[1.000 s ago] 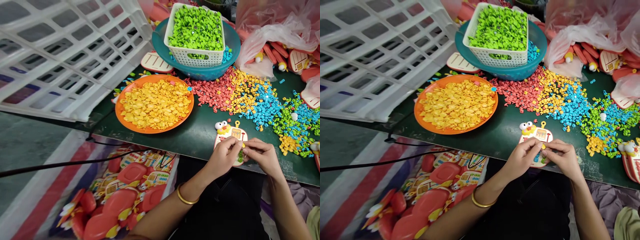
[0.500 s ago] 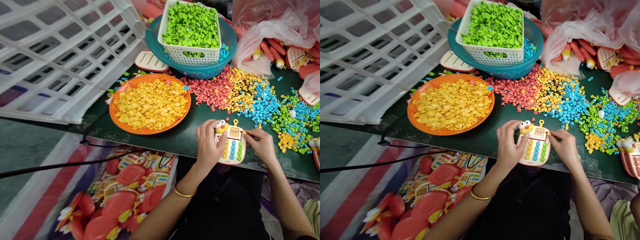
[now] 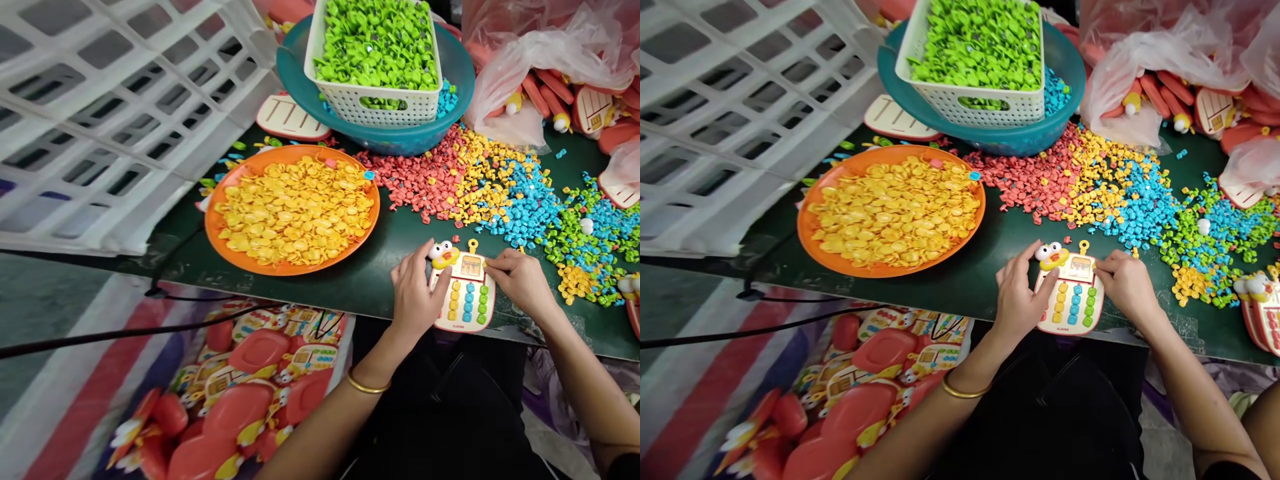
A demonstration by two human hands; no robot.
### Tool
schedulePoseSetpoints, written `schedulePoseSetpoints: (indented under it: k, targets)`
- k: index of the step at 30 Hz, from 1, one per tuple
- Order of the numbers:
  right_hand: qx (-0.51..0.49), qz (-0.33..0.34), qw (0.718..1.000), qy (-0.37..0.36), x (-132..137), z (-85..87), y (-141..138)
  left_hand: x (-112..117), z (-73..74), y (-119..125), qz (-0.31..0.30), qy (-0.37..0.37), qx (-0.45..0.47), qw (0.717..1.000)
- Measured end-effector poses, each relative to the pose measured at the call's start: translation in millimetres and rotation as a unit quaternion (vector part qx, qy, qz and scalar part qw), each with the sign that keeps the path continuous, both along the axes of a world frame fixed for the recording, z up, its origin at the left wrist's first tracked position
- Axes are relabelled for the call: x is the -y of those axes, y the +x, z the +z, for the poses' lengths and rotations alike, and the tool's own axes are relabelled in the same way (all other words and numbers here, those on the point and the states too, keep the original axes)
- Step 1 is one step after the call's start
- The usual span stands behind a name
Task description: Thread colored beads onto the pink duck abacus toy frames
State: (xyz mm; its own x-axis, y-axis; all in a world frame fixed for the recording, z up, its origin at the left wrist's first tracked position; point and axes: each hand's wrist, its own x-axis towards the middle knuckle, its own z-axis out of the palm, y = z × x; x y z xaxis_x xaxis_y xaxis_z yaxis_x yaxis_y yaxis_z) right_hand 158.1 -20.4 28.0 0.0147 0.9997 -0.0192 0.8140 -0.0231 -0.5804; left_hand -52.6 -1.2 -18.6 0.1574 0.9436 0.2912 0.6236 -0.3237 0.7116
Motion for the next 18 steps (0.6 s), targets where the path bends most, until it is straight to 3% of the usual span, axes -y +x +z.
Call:
schedulePoseSetpoints:
  k: [5,9,14,18]
  targets:
    - [0.078,0.025,0.997,0.014,5,-1.9,-2,0,1.2,0,-0.001,-0.012,0.005,1.0]
    - [0.095,0.006,0.995,0.04,14,-6.1,-5,0,2.4,0,0.0,-0.018,0.008,1.0]
    - [-0.004,-0.033,0.999,0.043,18,-12.3,-6,0,3.5,-1,0.001,-0.014,0.013,1.0]
    - [-0.119,-0.107,0.987,0.003,7,-12.7,-1,0,3.4,-2,-0.006,-0.016,0.016,1.0]
